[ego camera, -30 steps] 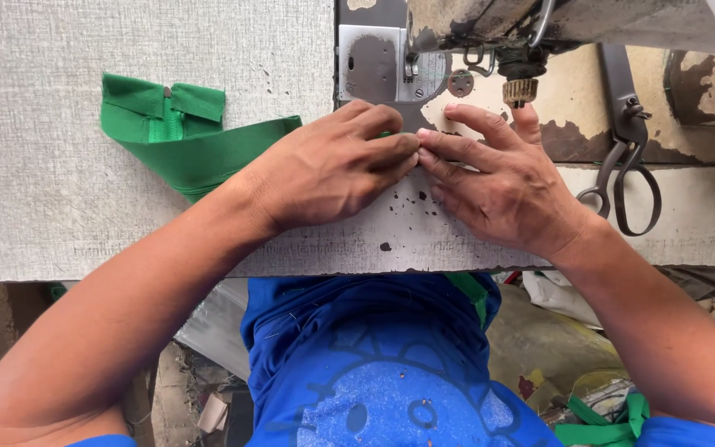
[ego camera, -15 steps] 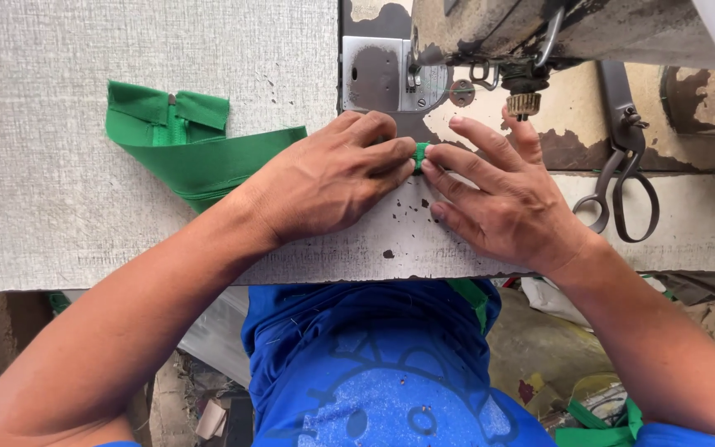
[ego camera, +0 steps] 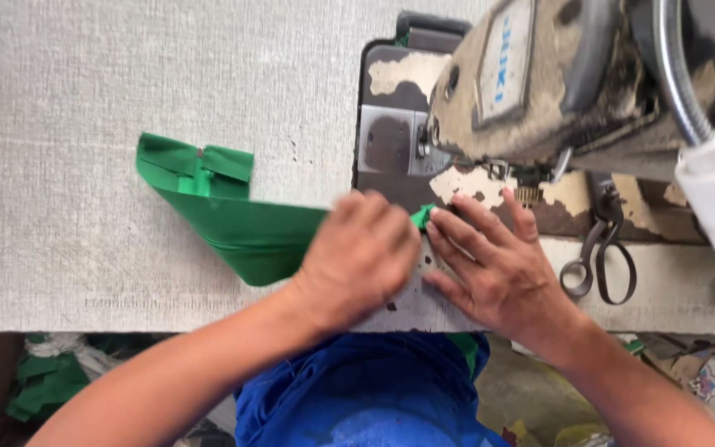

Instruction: Sewing green fabric strips and trimming them with scissors at a sewing machine

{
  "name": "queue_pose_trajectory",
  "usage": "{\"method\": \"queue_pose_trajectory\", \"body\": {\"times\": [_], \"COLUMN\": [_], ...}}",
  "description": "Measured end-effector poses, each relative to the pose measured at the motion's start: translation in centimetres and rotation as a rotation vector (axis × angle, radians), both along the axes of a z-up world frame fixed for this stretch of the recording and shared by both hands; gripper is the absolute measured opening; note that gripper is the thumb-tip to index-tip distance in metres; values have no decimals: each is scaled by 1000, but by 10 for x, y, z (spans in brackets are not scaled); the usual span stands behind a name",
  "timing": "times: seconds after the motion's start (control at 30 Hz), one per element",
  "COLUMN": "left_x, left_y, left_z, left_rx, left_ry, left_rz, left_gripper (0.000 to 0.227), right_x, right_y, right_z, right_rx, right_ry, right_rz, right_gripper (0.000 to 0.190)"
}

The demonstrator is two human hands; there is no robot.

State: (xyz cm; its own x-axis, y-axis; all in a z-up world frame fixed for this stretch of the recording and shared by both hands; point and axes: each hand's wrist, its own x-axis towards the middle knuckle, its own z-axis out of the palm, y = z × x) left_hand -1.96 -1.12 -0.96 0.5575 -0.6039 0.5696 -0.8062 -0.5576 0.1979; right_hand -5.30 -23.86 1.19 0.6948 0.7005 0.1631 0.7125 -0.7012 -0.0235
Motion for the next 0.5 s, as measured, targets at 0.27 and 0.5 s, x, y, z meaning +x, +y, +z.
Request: {"method": "queue_pose_trajectory", "body": {"times": [0.27, 0.5], "left_x": [1, 18], "left_y": [4, 11], "left_z": [4, 26], "left_rx": [62, 177], "left_ry": [-6, -200], "left_rz": [16, -135], "left_gripper": [18, 26], "right_x": [-2, -3], "right_y": [-1, -2], "right_z": [-4, -6], "right_rx": [-11, -33], "right_ry": [25, 29], "right_rz": [-22, -45], "right_gripper": [52, 50]}}
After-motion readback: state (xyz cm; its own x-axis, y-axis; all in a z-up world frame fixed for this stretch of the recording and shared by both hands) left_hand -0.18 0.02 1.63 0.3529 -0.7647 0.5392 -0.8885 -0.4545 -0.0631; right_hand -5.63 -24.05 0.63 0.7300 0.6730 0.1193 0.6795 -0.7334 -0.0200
